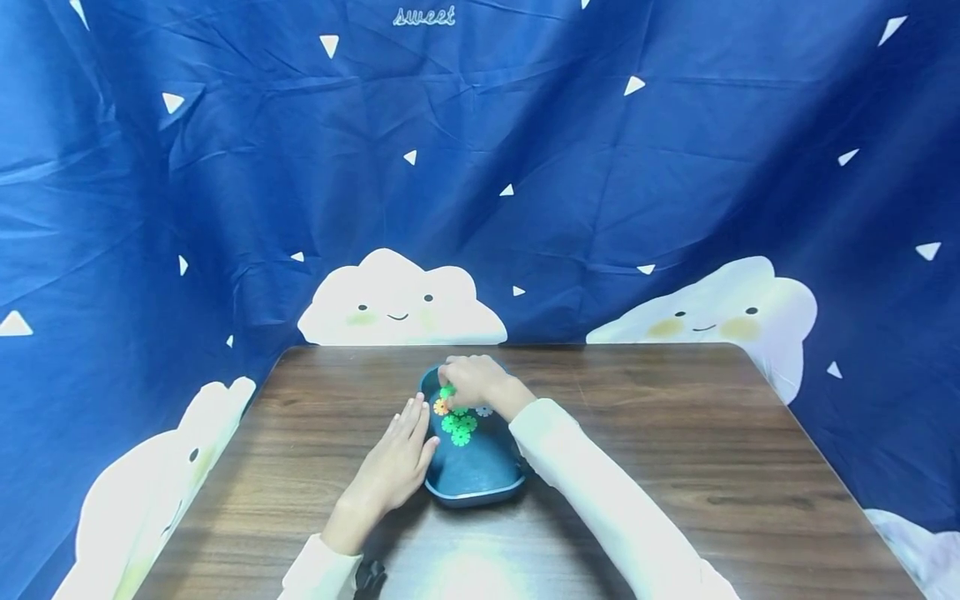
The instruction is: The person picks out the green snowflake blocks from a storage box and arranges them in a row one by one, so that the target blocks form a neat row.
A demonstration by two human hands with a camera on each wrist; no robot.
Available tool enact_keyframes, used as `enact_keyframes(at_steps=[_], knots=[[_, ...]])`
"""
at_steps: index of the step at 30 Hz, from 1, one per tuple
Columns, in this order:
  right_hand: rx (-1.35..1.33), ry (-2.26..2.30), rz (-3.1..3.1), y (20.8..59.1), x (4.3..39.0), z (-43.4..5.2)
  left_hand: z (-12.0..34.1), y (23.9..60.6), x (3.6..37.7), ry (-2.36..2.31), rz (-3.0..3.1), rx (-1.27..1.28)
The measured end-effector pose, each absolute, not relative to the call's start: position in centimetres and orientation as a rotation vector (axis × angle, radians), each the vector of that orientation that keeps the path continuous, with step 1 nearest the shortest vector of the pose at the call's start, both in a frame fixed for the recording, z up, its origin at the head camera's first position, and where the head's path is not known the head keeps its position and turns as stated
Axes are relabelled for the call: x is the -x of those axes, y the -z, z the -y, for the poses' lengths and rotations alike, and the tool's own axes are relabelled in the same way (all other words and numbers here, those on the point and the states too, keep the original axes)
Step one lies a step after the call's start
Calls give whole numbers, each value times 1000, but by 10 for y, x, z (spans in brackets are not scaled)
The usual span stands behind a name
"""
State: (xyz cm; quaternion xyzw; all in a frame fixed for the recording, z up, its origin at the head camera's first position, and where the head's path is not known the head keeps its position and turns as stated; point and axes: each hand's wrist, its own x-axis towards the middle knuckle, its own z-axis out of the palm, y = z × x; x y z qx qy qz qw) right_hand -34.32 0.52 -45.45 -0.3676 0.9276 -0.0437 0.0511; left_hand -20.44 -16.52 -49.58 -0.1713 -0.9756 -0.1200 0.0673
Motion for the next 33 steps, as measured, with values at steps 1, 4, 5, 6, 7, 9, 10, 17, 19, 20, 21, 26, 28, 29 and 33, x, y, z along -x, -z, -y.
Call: enact_keyframes(at_steps=[1,4,5,6,7,9,10,17,19,20,21,26,28,29,33], knots=[[1127,132,-2830,453,342,-8,165,496,205,362,2940,516],[1142,122,-2852,446,339,-14,166,499,207,363,2938,512],[1148,115,-2857,445,338,-17,166,500,208,361,2936,512],[1152,112,-2858,443,337,-19,166,501,208,360,2939,509],[1158,105,-2858,441,336,-21,166,501,208,362,2945,506],[1171,96,-2859,438,336,-26,166,502,209,366,2952,507],[1176,98,-2860,437,335,-28,166,503,209,368,2955,505],[1161,120,-2901,424,334,-46,165,500,208,391,2957,497],[1146,141,-2914,420,333,-51,165,499,208,400,2963,490],[1138,151,-2922,418,332,-54,164,498,208,401,2966,486],[1135,162,-2931,416,331,-57,164,498,208,399,2977,482],[1142,163,-2972,411,329,-73,164,497,208,397,3003,470],[1141,157,-2986,410,328,-80,164,497,208,403,3008,467],[1137,150,-2996,410,328,-83,164,497,208,397,3013,465],[1110,146,-3028,412,327,-97,164,498,208,401,3007,471]])
